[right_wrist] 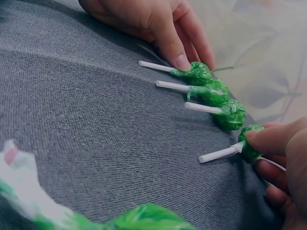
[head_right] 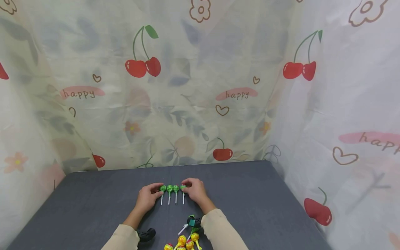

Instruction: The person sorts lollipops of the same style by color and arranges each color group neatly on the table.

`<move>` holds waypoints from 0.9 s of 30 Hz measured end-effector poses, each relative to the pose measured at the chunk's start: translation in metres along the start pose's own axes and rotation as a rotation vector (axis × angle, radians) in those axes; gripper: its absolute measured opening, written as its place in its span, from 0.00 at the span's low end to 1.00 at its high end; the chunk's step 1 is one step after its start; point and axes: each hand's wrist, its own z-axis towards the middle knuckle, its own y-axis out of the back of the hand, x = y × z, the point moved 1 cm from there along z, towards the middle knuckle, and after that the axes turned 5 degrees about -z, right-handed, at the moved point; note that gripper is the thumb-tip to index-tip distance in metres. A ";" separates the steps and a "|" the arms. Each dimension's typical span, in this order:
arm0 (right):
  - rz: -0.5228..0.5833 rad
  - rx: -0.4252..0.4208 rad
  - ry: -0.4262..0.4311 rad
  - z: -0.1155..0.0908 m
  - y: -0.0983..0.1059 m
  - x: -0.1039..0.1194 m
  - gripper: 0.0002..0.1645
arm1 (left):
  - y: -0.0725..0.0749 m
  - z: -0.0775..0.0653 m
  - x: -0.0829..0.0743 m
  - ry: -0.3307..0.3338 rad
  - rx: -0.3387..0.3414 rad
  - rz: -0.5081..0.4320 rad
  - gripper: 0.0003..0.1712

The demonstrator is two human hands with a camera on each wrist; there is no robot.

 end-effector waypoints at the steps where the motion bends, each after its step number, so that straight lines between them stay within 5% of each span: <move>1: 0.003 -0.005 0.000 0.000 -0.001 0.000 0.10 | 0.000 0.000 0.000 0.001 0.000 -0.001 0.17; 27: 0.030 -0.002 -0.018 -0.001 -0.004 0.002 0.11 | 0.000 0.000 0.001 -0.027 -0.015 -0.013 0.16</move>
